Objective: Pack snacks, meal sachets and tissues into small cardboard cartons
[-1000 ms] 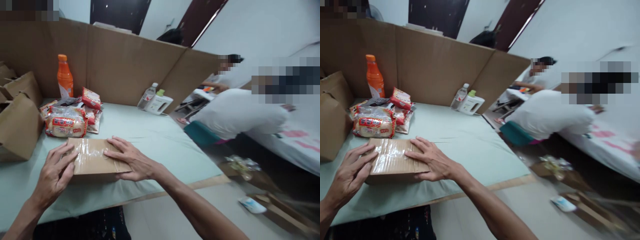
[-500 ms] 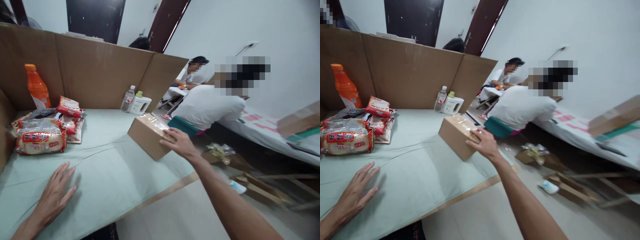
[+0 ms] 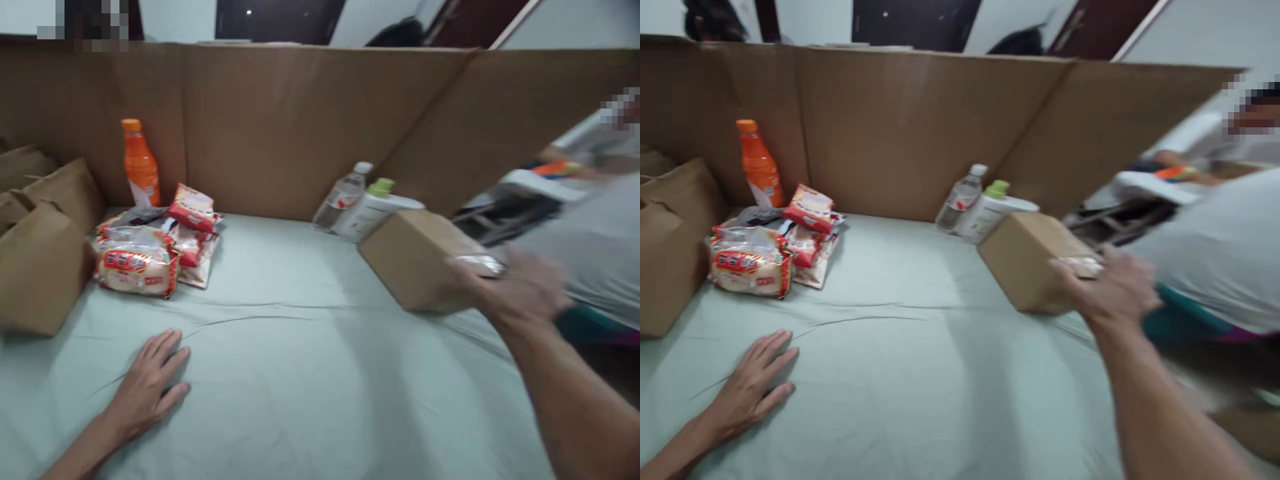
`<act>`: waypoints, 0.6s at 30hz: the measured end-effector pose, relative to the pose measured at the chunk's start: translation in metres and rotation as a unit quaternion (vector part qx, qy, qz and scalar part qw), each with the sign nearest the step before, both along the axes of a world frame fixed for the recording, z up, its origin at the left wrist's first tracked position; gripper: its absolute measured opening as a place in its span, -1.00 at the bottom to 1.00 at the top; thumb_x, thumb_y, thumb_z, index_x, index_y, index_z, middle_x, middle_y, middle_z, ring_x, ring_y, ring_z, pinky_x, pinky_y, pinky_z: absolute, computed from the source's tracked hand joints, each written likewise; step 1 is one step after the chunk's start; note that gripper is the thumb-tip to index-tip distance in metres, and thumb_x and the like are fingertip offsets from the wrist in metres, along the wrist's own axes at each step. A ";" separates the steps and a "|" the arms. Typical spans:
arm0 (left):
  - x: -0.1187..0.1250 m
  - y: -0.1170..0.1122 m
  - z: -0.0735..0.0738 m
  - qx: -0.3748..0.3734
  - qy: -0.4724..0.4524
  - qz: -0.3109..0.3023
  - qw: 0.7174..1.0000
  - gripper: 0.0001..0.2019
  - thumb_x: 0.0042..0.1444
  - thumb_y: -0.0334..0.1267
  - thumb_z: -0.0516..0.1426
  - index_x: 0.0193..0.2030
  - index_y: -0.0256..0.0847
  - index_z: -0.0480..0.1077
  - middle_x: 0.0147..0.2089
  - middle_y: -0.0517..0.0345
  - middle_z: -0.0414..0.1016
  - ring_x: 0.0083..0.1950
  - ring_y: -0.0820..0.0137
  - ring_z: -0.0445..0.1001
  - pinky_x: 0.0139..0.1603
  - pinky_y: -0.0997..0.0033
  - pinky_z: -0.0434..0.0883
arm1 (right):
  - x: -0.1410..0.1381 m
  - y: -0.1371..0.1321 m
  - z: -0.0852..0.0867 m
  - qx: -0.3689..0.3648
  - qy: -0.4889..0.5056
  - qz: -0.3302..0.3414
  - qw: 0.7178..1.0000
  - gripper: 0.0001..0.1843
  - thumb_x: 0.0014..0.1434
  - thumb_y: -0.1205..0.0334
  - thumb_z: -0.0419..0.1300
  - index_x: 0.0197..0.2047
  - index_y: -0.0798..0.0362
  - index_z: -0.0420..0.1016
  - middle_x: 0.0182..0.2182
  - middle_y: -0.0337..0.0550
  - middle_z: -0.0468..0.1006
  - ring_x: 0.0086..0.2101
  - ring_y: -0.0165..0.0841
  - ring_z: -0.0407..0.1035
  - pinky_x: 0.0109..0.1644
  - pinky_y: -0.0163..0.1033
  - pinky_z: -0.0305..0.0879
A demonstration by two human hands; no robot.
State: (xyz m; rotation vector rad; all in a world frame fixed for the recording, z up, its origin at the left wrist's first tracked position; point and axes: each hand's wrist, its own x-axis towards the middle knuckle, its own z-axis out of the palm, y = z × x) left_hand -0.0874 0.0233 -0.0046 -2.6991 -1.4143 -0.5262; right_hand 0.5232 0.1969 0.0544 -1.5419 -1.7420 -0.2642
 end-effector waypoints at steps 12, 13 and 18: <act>-0.005 -0.023 0.021 -0.003 -0.127 0.063 0.990 -0.49 0.25 -0.24 0.23 0.33 -0.19 0.34 0.49 -0.29 0.19 0.51 -0.06 0.21 0.37 -0.12 0.42 | -0.325 -0.163 -0.116 -0.118 -0.091 0.319 0.936 -0.49 0.34 0.04 0.14 0.31 -0.07 0.45 0.25 0.14 0.52 0.18 0.10 0.47 0.08 0.33 0.51; -0.016 -0.027 0.031 0.048 -0.157 0.092 0.982 -0.49 0.29 -0.27 0.19 0.36 -0.16 0.29 0.51 -0.26 0.16 0.52 -0.03 0.19 0.38 -0.11 0.41 | -0.347 -0.172 -0.111 -0.123 -0.102 0.395 0.905 -0.47 0.32 0.04 0.18 0.32 -0.08 0.43 0.28 0.12 0.50 0.22 0.07 0.44 0.14 0.30 0.50; -0.097 -0.041 0.098 0.282 -0.197 0.263 0.901 -0.36 0.30 -0.34 0.20 0.48 -0.04 0.15 0.48 -0.13 0.21 0.51 -0.02 0.20 0.47 -0.15 0.27 | -0.408 -0.141 -0.058 -0.147 -0.045 0.485 0.861 -0.62 0.37 0.14 0.14 0.21 -0.12 0.51 0.25 0.04 0.53 0.23 -0.08 0.43 0.24 0.18 0.44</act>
